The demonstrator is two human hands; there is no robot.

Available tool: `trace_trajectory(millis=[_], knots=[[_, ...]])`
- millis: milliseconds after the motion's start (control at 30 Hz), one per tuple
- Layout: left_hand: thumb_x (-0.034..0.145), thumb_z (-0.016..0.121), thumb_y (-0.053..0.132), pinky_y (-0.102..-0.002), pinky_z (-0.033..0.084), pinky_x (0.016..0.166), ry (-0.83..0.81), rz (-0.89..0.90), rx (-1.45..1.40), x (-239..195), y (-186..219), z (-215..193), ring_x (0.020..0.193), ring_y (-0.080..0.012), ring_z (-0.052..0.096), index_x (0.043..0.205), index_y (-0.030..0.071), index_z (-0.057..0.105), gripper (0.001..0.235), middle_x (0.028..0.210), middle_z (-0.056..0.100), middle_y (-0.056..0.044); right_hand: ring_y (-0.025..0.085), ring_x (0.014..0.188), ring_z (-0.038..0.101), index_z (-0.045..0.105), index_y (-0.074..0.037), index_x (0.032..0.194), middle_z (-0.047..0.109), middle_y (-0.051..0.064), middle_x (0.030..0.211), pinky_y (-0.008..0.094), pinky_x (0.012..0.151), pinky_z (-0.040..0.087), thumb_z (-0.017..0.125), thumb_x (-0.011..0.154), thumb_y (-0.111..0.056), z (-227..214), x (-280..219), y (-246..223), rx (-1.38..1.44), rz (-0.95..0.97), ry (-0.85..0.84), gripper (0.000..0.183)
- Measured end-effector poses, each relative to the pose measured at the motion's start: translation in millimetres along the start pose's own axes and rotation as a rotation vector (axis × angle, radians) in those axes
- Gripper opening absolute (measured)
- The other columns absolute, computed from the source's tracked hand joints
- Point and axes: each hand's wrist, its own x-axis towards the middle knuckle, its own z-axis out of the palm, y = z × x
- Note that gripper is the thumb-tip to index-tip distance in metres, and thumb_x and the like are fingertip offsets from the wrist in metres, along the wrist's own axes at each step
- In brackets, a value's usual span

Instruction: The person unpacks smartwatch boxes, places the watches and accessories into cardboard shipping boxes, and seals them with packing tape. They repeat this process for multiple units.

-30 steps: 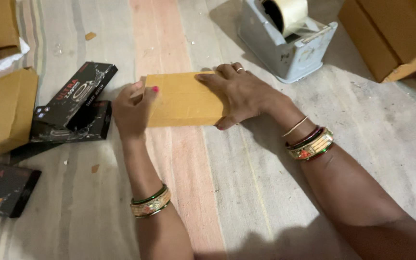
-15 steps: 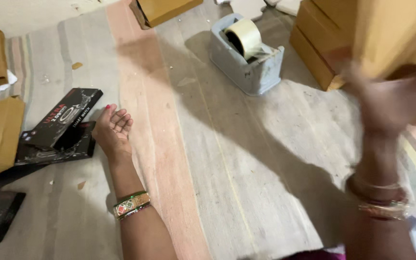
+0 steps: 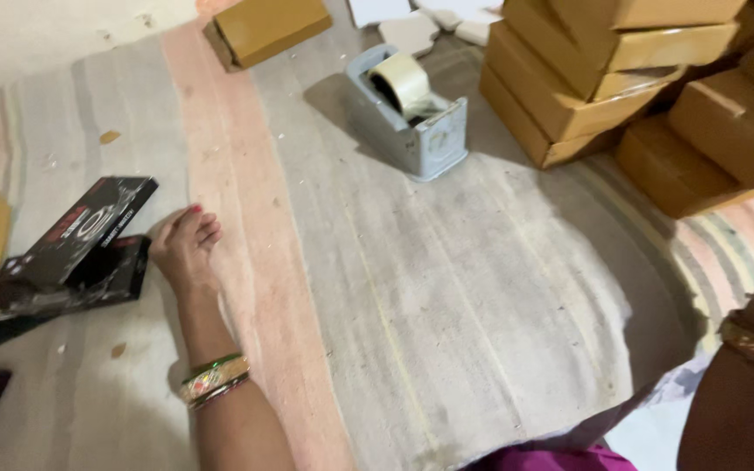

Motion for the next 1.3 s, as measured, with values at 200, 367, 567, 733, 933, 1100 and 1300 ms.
trace_trajectory(millis=[200,367,567,733,933,1100,1300], knots=[[0.085,0.074,0.004,-0.025,0.057,0.061,-0.084,0.039,-0.050,18.9,-17.8,-10.0,0.066,-0.0166,0.068,0.103,-0.005,0.068,0.021,0.084,0.071,-0.011,0.026,0.117,0.057,0.058,-0.009,0.133,0.061,0.013,0.126,0.042,0.092,0.046,0.081,0.087,-0.034,20.3,-19.5,-37.3,0.108,-0.037,-0.098,0.057],[0.086,0.074,0.003,-0.023,0.053,0.056,-0.071,0.046,0.032,17.9,-19.1,-7.4,0.063,-0.0140,0.065,0.097,-0.005,0.071,0.014,0.081,0.070,-0.010,0.023,0.110,0.062,0.063,-0.008,0.128,0.065,0.011,0.120,0.038,0.085,0.051,0.079,0.089,-0.031,22.7,-26.9,-86.2,0.217,-0.108,-0.249,0.048],[0.087,0.074,-0.002,-0.023,0.045,0.051,-0.093,0.057,-0.173,12.2,-9.5,-4.1,0.060,-0.0115,0.057,0.103,-0.006,0.066,0.018,0.079,0.064,-0.008,0.020,0.102,0.069,0.068,-0.007,0.121,0.070,0.009,0.112,0.033,0.076,0.057,0.076,0.092,-0.028,74.4,-37.3,-129.6,0.342,-0.163,-0.541,0.037],[0.087,0.069,0.004,-0.029,0.053,0.053,0.390,0.167,-0.359,18.0,18.7,-21.8,0.060,-0.0161,0.059,0.108,-0.005,0.056,0.026,0.079,0.062,-0.011,0.023,0.092,0.071,0.075,-0.003,0.115,0.077,0.012,0.098,0.033,0.079,0.057,0.075,0.095,-0.021,191.0,-51.5,-193.8,0.524,-0.290,-0.903,0.027],[0.075,0.082,0.020,-0.040,0.058,0.069,1.094,0.721,0.909,27.2,46.9,-74.8,0.085,-0.0285,0.065,0.123,-0.005,0.052,0.062,0.111,0.061,-0.019,0.021,0.092,0.073,0.075,-0.006,0.113,0.076,0.014,0.104,0.034,0.083,0.059,0.075,0.094,-0.020,300.6,-112.5,-196.6,0.368,-0.321,-0.923,0.024],[0.080,0.079,0.031,-0.043,0.054,0.104,0.834,0.152,0.682,55.9,50.3,-98.4,0.114,-0.0301,0.070,0.138,-0.005,0.043,0.077,0.122,0.070,-0.015,0.021,0.091,0.075,0.076,-0.010,0.112,0.078,0.012,0.103,0.034,0.083,0.060,0.075,0.092,-0.024,323.5,-98.9,-188.0,0.223,-0.167,-0.992,0.024],[0.089,0.078,0.041,-0.051,0.042,0.105,0.916,0.112,0.898,52.4,39.2,-91.2,0.123,-0.0305,0.055,0.137,0.003,0.051,0.067,0.131,0.061,-0.016,0.023,0.092,0.074,0.076,-0.006,0.112,0.076,0.014,0.105,0.033,0.085,0.060,0.076,0.091,-0.021,328.0,-104.0,-189.1,0.274,-0.307,-0.964,0.026]])
